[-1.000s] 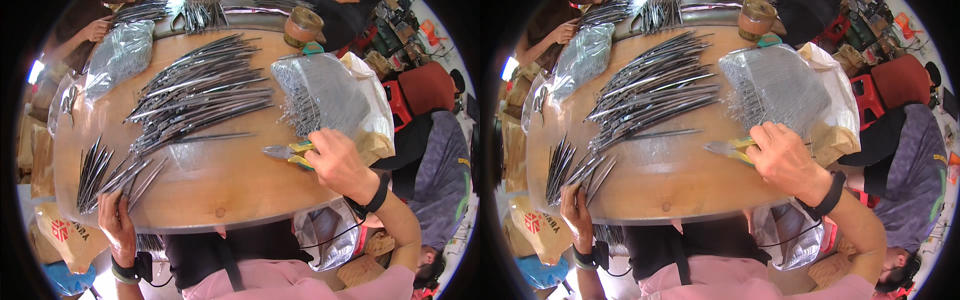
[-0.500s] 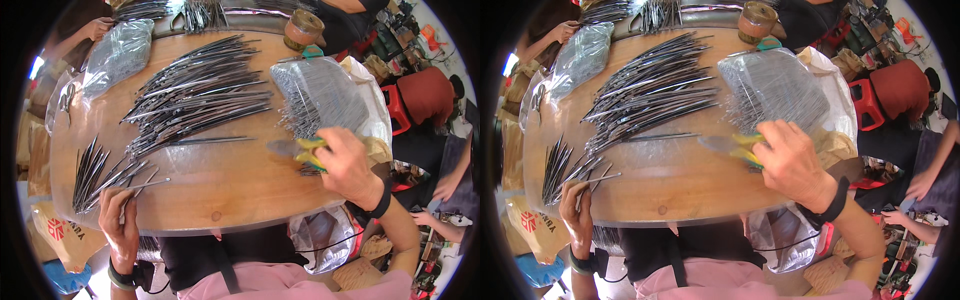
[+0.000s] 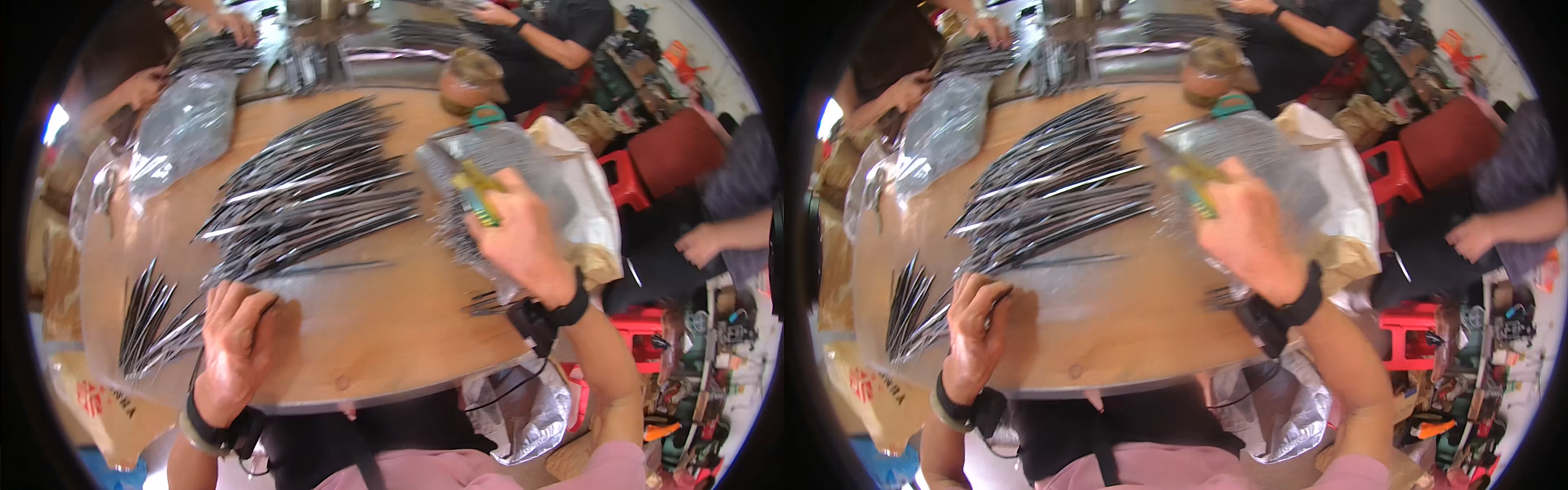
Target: The person uses pliers to cut and trim thin metal strips on a wooden table. The person picks up strips from a pile, aligns them, and clips the ends off with the pliers, placing the finished strips aside.
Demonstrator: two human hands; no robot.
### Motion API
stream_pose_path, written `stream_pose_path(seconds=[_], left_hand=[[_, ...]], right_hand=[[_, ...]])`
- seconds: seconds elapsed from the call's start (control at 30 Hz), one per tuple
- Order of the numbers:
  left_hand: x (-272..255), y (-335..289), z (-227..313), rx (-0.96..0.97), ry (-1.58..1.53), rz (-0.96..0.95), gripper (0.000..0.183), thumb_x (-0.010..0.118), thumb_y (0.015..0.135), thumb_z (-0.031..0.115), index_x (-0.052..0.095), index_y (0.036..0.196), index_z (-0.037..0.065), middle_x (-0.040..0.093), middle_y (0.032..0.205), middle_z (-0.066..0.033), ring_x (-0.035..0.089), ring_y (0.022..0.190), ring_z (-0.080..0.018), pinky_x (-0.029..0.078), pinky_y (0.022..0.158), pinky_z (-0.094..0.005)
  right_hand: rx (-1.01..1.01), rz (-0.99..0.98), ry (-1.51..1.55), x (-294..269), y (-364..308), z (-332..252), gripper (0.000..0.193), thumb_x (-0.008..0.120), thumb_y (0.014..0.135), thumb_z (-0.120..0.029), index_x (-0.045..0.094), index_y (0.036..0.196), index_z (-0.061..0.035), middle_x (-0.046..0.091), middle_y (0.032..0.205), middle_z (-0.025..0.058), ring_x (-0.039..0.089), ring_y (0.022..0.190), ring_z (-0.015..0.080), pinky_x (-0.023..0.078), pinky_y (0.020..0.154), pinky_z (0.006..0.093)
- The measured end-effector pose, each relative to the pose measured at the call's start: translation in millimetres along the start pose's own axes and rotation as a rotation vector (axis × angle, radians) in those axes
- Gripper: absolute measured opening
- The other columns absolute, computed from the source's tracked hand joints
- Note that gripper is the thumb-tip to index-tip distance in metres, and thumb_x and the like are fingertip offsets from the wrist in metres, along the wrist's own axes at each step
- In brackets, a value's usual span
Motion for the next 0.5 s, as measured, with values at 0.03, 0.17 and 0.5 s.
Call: stream_pose_path(seconds=[0.03,0.17,0.5], left_hand=[[-1.8,0.2,0.4,0.007,-0.005,-0.013,0.017,0.066,0.078,-0.008,0.063,0.093,-0.002,0.057,0.085,-0.0143,0.054,0.079,-0.0331,0.043,0.073,-0.04],[-8.4,-4.7,13.1,0.012,-0.02,-0.089,0.018,0.063,0.078,-0.01,0.06,0.093,-0.002,0.052,0.082,-0.0151,0.051,0.077,-0.0332,0.041,0.071,-0.0414],[1.6,-20.2,16.8,-0.019,-0.073,-0.063,0.018,0.067,0.074,-0.005,0.065,0.091,0.002,0.056,0.079,-0.0129,0.052,0.077,-0.0332,0.04,0.073,-0.0412]], right_hand=[[0.006,-0.028,-0.031,3.7,1.6,-5.1,0.014,0.07,0.076,-0.012,0.069,0.086,-0.0023,0.061,0.093,0.0194,0.063,0.08,0.0399,0.052,0.073,0.045],[-0.09,-0.039,-0.134,11.4,-2.4,-7.5,0.01,0.064,0.068,-0.008,0.065,0.073,-0.0001,0.057,0.085,0.018,0.061,0.077,0.0386,0.05,0.071,0.0476],[0.011,0.046,-0.169,17.3,30.0,-16.3,0.013,0.063,0.072,-0.01,0.069,0.072,0.0021,0.061,0.094,0.0194,0.063,0.089,0.0354,0.053,0.077,0.0452]])
Point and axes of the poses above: each hand's wrist, its own y-axis towards the middle knuckle, its own x-axis out of the palm, z = x × y, the point moved 2 cm from there along y, towards the middle knuckle
